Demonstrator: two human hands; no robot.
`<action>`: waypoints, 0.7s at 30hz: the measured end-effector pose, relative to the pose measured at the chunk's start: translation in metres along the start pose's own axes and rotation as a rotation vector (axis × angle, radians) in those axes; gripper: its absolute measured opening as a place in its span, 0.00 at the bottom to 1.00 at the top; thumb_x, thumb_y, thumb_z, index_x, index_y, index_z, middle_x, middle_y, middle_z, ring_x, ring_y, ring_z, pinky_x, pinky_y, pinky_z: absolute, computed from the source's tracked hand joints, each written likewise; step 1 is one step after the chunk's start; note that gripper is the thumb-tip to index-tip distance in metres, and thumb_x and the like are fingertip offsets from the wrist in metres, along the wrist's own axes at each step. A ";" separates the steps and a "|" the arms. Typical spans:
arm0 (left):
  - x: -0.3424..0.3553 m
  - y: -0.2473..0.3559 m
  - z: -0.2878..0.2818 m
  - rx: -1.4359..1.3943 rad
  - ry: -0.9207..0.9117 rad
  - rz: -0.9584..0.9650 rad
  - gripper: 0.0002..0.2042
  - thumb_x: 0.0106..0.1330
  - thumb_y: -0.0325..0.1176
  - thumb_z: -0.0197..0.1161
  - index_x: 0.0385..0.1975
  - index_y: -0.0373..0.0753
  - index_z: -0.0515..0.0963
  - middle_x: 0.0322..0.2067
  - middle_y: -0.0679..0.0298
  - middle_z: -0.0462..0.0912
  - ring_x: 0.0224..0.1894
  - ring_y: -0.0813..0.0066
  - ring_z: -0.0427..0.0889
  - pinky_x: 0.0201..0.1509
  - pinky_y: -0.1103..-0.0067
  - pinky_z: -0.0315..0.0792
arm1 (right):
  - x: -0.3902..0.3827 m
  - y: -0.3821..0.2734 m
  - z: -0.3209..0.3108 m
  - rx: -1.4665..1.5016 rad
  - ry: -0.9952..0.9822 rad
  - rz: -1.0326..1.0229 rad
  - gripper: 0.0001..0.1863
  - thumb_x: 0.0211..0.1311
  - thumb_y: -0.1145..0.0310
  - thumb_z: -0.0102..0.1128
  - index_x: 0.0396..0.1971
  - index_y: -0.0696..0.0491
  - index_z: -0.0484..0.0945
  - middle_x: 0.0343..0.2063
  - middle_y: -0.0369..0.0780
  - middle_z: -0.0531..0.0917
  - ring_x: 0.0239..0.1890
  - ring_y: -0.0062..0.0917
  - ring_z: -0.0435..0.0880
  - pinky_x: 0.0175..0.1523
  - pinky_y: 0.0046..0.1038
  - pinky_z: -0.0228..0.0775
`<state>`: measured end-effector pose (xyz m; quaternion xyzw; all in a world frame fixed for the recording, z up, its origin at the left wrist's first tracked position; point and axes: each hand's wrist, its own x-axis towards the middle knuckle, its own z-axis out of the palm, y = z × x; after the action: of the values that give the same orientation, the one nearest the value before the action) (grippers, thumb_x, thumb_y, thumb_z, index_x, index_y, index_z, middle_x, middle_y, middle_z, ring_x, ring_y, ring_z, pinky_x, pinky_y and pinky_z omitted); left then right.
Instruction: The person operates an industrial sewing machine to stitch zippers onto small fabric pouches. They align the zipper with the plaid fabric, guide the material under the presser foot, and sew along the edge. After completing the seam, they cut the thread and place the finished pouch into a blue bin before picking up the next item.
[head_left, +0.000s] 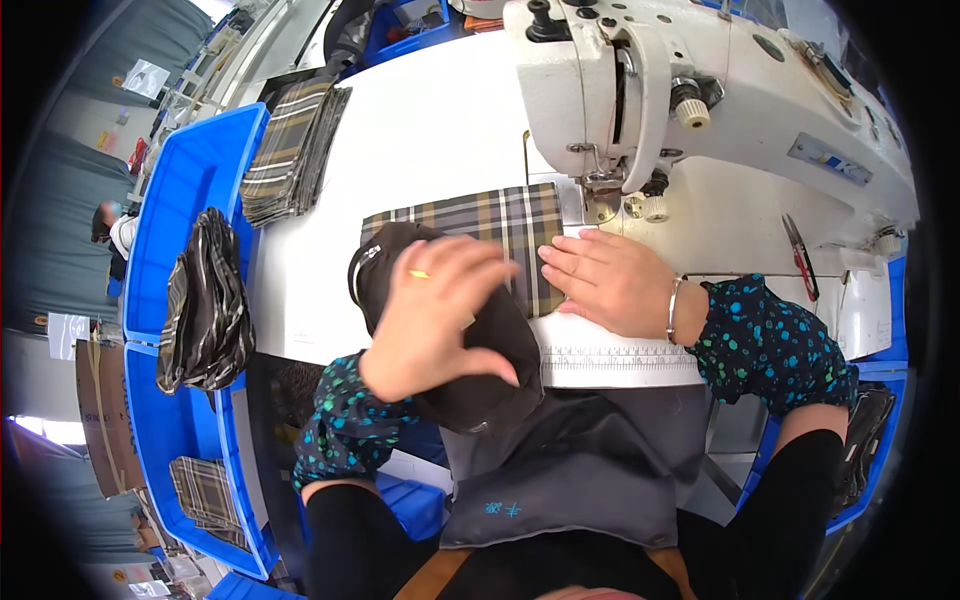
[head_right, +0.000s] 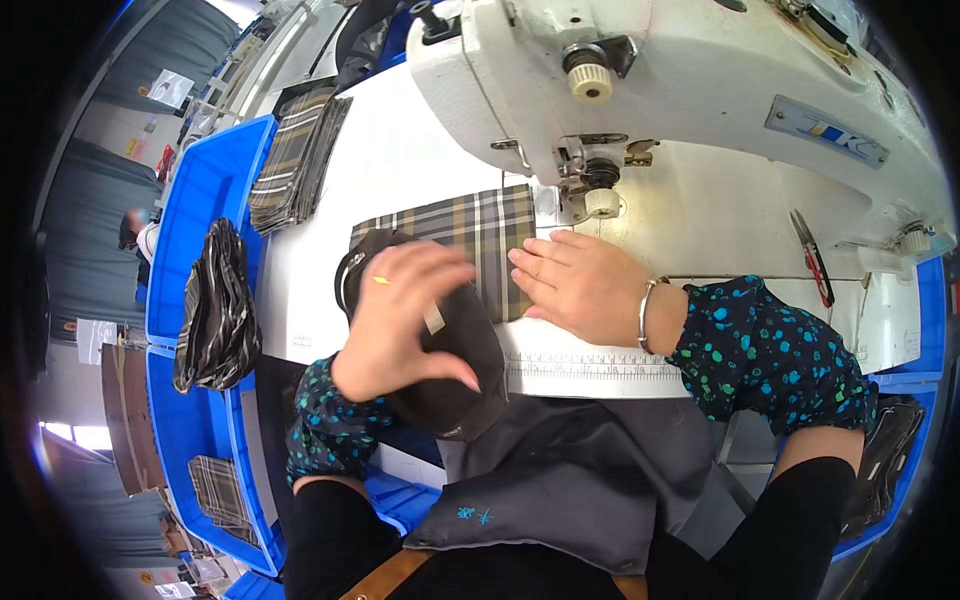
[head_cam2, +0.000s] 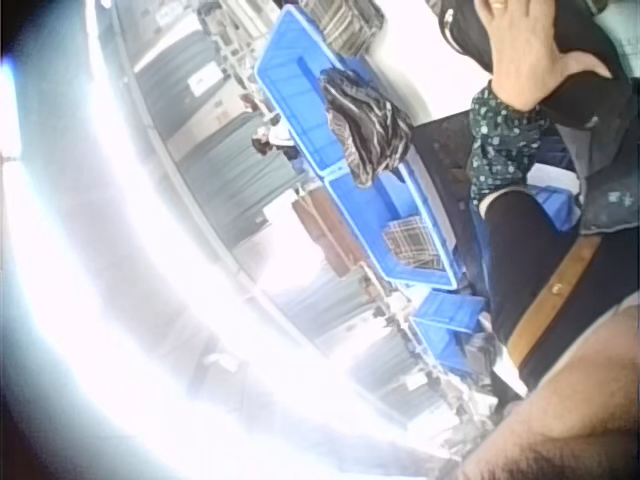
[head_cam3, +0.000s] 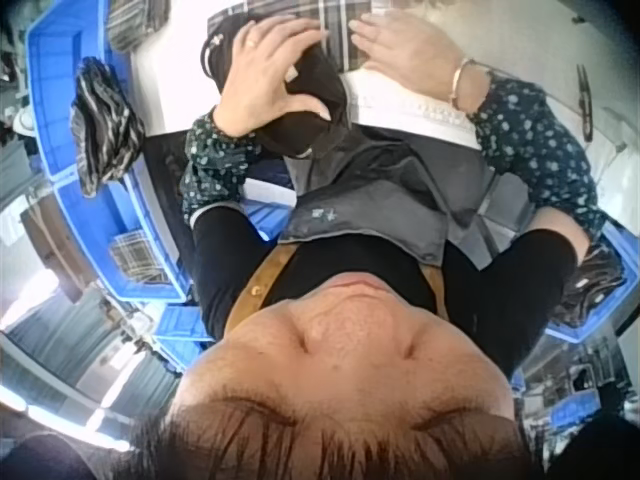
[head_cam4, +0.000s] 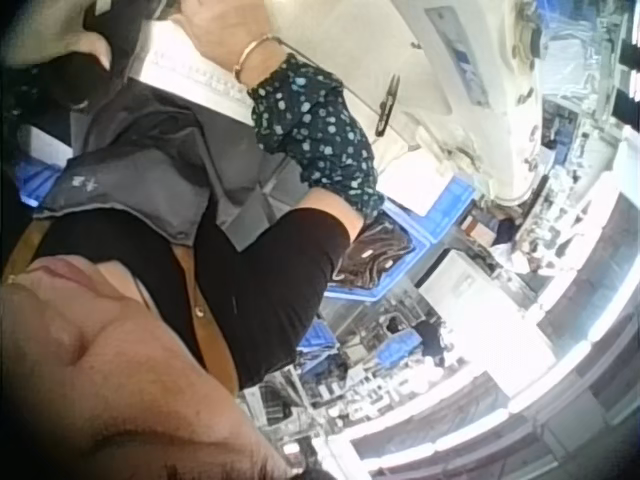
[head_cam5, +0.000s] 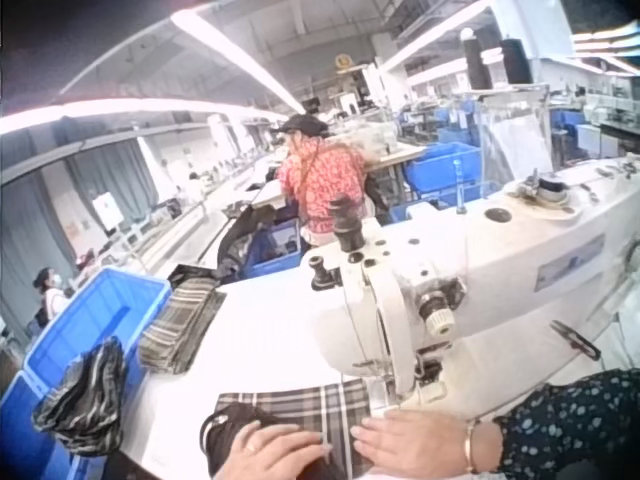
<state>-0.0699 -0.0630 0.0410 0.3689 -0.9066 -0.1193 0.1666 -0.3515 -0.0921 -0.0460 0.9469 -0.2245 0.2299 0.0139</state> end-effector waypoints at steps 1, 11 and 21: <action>0.005 0.003 0.009 0.026 -0.147 0.033 0.41 0.42 0.57 0.81 0.57 0.44 0.78 0.54 0.62 0.80 0.63 0.55 0.75 0.75 0.49 0.56 | 0.000 -0.001 -0.001 0.004 0.002 -0.005 0.23 0.69 0.57 0.66 0.54 0.59 0.84 0.60 0.46 0.83 0.66 0.36 0.79 0.72 0.41 0.69; 0.088 -0.043 0.008 -0.406 -0.247 -0.093 0.11 0.63 0.36 0.76 0.40 0.37 0.89 0.32 0.52 0.88 0.36 0.56 0.87 0.42 0.70 0.78 | -0.005 -0.010 -0.012 0.056 0.029 -0.022 0.20 0.61 0.62 0.68 0.46 0.63 0.87 0.51 0.48 0.87 0.58 0.39 0.84 0.63 0.37 0.75; 0.117 -0.046 0.046 -0.182 -0.134 -0.137 0.13 0.64 0.37 0.72 0.39 0.34 0.87 0.30 0.43 0.86 0.36 0.42 0.86 0.42 0.60 0.78 | -0.019 -0.024 -0.018 0.041 0.117 -0.057 0.19 0.51 0.66 0.64 0.39 0.65 0.88 0.41 0.49 0.90 0.49 0.41 0.88 0.56 0.36 0.78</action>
<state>-0.1376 -0.1738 0.0085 0.4044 -0.8739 -0.2363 0.1298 -0.3634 -0.0600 -0.0362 0.9379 -0.1914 0.2889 0.0141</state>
